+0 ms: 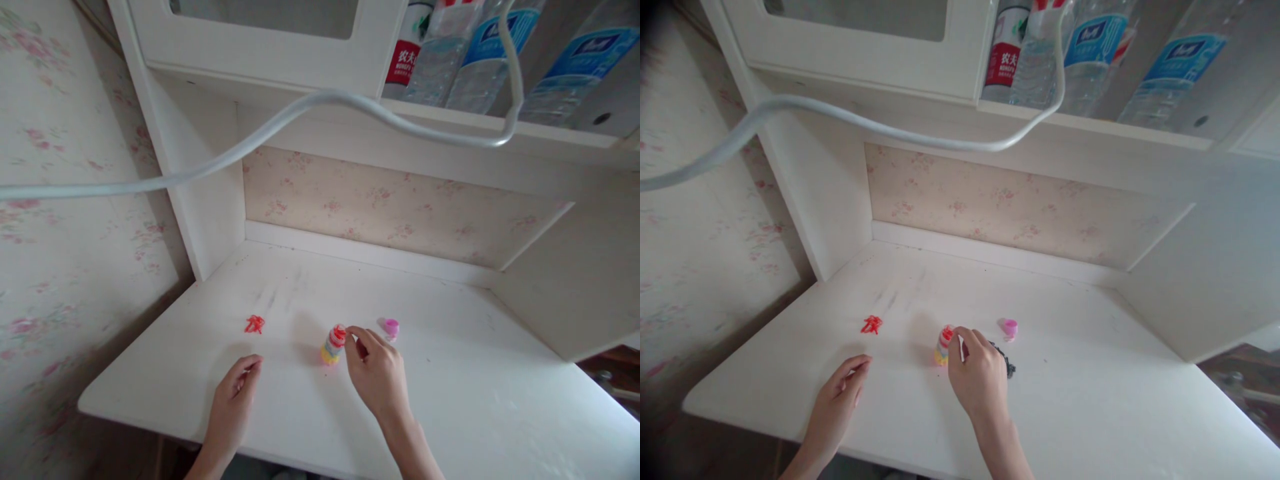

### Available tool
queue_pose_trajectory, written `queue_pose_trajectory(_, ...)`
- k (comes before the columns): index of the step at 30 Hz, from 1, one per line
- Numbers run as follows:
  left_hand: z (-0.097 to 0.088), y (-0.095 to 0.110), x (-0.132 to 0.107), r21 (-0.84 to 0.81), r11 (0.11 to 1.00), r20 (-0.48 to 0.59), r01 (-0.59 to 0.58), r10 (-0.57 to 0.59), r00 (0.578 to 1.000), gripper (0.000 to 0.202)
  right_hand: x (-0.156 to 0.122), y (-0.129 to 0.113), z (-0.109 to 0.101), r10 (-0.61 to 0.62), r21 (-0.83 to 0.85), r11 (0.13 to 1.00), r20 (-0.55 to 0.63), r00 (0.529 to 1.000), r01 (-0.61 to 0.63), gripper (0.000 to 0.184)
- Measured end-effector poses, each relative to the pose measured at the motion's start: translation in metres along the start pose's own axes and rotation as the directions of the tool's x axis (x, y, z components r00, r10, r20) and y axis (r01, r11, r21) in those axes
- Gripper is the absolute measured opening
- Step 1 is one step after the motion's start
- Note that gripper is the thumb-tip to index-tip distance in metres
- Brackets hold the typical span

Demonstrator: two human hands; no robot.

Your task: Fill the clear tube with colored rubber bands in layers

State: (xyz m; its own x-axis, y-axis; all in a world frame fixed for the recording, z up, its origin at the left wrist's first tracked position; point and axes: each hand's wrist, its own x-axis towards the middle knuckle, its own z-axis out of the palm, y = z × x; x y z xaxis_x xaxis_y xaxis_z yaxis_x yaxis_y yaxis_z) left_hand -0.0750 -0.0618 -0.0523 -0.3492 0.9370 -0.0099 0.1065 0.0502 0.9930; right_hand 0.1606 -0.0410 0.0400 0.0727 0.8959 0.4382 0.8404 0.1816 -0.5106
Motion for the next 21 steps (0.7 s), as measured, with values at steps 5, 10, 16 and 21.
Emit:
queue_pose_trajectory(5, 0.000, -0.002, -0.001, 0.050, 0.999, 0.033, 0.013, -0.015, 0.999, 0.046, -0.005, 0.002, -0.002, -0.031, 0.098, 0.995, -0.037, 0.999, 0.034, 0.025)
queue_pose_trajectory(10, -0.001, 0.000, 0.004, 0.175, 0.984, 0.094, 0.011, -0.028, 0.995, 0.046, -0.028, 0.016, 0.003, 0.063, 0.232, 0.972, -0.109, 0.992, -0.036, 0.026)
queue_pose_trajectory(16, -0.011, 0.014, 0.030, 0.665, 0.695, 0.212, -0.273, 0.175, 0.961, 0.028, -0.082, 0.053, 0.029, 0.211, 0.255, 0.940, 0.084, 0.974, -0.226, 0.034)
queue_pose_trajectory(21, -0.010, 0.021, 0.048, 0.913, 0.322, 0.192, -0.249, 0.200, 0.961, 0.031, -0.104, 0.060, 0.039, 0.124, 0.190, 0.970, 0.154, 0.980, -0.152, 0.034)
